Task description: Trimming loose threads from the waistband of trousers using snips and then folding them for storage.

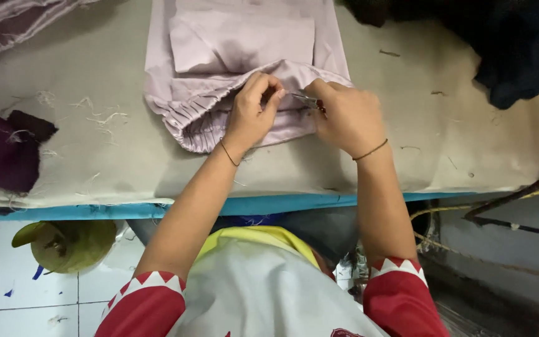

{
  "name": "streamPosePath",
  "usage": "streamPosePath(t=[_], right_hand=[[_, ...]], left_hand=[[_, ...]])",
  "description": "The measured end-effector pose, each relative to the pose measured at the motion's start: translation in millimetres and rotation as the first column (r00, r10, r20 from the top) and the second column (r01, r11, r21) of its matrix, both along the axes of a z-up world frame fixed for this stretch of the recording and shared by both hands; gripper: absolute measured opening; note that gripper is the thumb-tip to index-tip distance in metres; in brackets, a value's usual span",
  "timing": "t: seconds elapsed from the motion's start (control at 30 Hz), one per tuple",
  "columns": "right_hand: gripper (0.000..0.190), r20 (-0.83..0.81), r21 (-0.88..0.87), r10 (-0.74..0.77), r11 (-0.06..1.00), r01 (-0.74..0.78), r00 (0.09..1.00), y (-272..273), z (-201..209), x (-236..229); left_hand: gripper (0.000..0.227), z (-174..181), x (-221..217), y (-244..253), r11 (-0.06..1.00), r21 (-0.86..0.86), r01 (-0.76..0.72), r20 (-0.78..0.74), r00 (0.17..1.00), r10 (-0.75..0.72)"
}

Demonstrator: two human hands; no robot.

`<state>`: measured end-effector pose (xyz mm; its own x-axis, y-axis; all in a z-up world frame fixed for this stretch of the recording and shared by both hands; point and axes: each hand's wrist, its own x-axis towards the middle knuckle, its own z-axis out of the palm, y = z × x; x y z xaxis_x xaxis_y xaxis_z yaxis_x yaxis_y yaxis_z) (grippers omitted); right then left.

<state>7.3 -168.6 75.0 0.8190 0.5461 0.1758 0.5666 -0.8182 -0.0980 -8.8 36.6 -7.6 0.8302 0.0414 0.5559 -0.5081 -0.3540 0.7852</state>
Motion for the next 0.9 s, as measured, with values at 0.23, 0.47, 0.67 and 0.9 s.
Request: streamPosePath(t=[0.23,0.47,0.67,0.9], right_hand=[[0.032,-0.073,-0.174,0.034,0.984,-0.046,0.997,20.2,-4.7,16.5],[0.033,-0.159,0.041,0.077,0.997,-0.072,0.984,11.7,3.9,13.5],[0.045,-0.182,0.385,0.117,0.922,-0.038,0.976,-17.6,0.9,11.3],[0.038,-0.255,0.645,0.171,0.764,0.035,0.952,-29.3,-8.0,17.4]], left_hand=[[0.005,-2.2,0.2,-0.8,1.0,-0.025,0.009,-0.002,1.0,-0.01],[0.01,-4.5,0.4,1.5,0.999,0.04,-0.007,0.118,0.993,0.002],[0.026,43.5,-128.1,17.4,0.904,0.406,0.132,0.037,0.986,-0.16],[0.02,80.1,-202.0,110.8,0.79,0.46,0.405,-0.688,0.725,0.029]])
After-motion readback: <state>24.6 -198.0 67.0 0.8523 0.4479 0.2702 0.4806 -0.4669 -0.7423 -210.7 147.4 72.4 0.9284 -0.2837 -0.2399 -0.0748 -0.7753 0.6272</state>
